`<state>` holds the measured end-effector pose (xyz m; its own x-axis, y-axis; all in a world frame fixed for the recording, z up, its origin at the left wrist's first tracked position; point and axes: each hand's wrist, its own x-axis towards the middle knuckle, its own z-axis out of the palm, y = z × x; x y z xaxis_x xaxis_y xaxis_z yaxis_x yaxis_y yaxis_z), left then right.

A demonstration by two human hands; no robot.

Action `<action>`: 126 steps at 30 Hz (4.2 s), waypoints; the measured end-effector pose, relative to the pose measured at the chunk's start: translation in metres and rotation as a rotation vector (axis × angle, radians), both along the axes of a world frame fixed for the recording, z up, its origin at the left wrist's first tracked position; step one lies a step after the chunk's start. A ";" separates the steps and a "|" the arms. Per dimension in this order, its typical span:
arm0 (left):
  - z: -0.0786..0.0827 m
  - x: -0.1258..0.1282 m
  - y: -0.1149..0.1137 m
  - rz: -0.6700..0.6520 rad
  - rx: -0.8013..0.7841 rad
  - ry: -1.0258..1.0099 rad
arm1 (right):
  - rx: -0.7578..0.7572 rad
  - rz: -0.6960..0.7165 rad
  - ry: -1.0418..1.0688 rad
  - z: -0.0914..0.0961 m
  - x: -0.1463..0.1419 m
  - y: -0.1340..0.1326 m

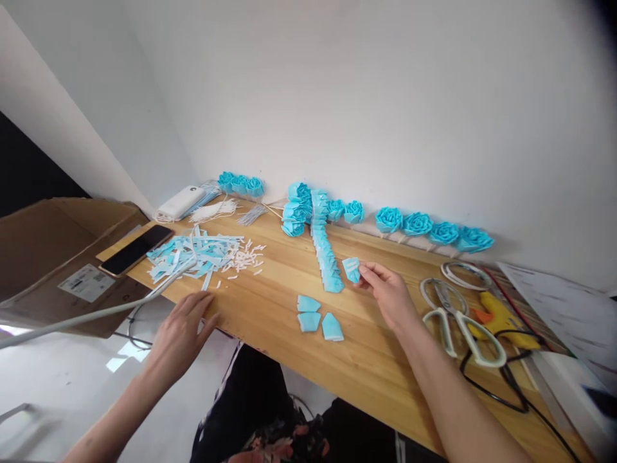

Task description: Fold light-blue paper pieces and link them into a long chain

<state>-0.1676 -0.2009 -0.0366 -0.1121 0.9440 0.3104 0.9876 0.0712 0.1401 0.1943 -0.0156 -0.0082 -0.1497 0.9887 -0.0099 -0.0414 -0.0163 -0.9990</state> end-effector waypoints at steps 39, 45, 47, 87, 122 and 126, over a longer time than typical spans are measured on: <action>0.044 0.176 0.193 -0.602 -0.381 -1.238 | 0.035 0.044 -0.037 0.011 -0.007 -0.009; 0.048 0.175 0.192 -0.613 -0.373 -1.256 | 0.043 0.083 -0.021 0.015 -0.007 -0.011; 0.047 0.175 0.192 -0.601 -0.368 -1.258 | 0.040 0.083 -0.035 0.016 -0.007 -0.012; 0.042 0.176 0.190 -0.600 -0.223 -1.296 | 0.127 0.046 -0.120 0.010 -0.005 -0.007; 0.042 0.183 0.177 -0.678 0.271 -0.683 | 0.272 -0.069 -0.326 0.004 -0.004 -0.007; 0.038 0.182 0.179 -0.678 0.321 -0.542 | 0.286 -0.048 -0.346 0.005 -0.005 -0.009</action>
